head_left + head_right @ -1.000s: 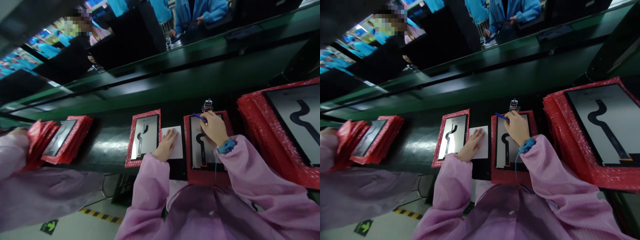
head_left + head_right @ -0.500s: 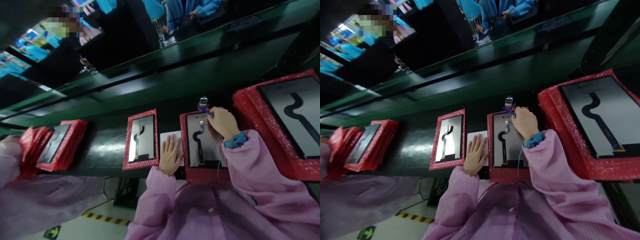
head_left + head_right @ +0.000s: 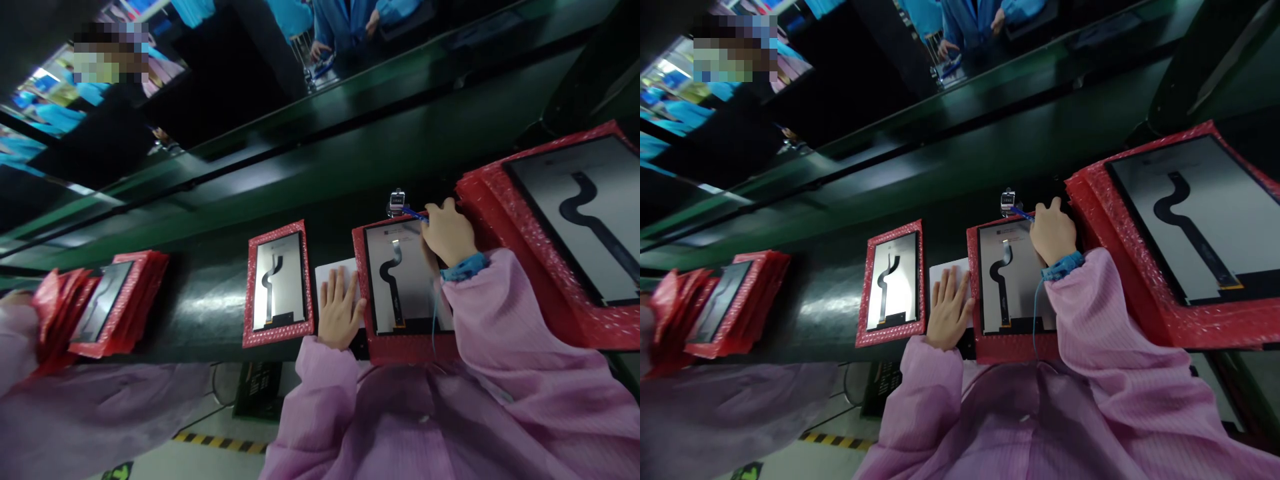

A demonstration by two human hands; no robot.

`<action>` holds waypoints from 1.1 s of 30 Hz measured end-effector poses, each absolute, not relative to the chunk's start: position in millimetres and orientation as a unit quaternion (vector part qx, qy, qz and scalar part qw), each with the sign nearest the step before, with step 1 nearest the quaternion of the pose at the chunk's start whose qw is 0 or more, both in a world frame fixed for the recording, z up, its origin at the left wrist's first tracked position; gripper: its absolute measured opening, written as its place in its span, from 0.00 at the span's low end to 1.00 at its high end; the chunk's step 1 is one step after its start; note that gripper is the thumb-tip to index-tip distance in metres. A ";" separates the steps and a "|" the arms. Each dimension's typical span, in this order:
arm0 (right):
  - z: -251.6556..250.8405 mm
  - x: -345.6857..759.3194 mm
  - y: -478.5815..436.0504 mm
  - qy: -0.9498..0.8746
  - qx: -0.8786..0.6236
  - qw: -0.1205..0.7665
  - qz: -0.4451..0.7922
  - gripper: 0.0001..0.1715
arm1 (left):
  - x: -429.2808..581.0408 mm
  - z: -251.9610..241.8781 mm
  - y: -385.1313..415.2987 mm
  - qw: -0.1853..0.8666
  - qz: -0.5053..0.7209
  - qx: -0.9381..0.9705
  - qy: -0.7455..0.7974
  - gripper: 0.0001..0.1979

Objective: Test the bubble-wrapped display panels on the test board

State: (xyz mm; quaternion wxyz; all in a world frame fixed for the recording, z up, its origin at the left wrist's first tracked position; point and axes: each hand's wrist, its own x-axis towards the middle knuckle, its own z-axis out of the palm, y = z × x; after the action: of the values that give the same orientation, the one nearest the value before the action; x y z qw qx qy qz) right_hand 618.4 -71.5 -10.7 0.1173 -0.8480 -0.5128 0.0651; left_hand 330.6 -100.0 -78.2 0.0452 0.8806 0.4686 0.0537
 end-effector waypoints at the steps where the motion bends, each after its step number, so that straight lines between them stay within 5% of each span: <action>1: -13.8 619.3 -69.6 -0.516 -0.845 0.127 0.061 0.18 | 330.9 -77.2 -100.0 0.050 0.052 0.880 0.469 0.30; 19: -21.2 635.2 -52.0 -0.507 -0.836 0.177 0.108 0.19 | 340.8 -68.0 -98.9 0.088 0.061 0.867 0.486 0.36; 33: -76.7 663.3 -39.7 -0.514 -0.819 0.251 0.055 0.19 | 342.2 -68.8 -102.0 0.042 0.115 0.870 0.477 0.36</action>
State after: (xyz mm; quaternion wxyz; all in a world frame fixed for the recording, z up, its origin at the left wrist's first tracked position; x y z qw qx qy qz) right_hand 663.3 -39.7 -76.7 0.2509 -0.8186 -0.5138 0.0547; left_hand 342.2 -102.0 -68.8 0.0416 0.8704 0.4769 0.1150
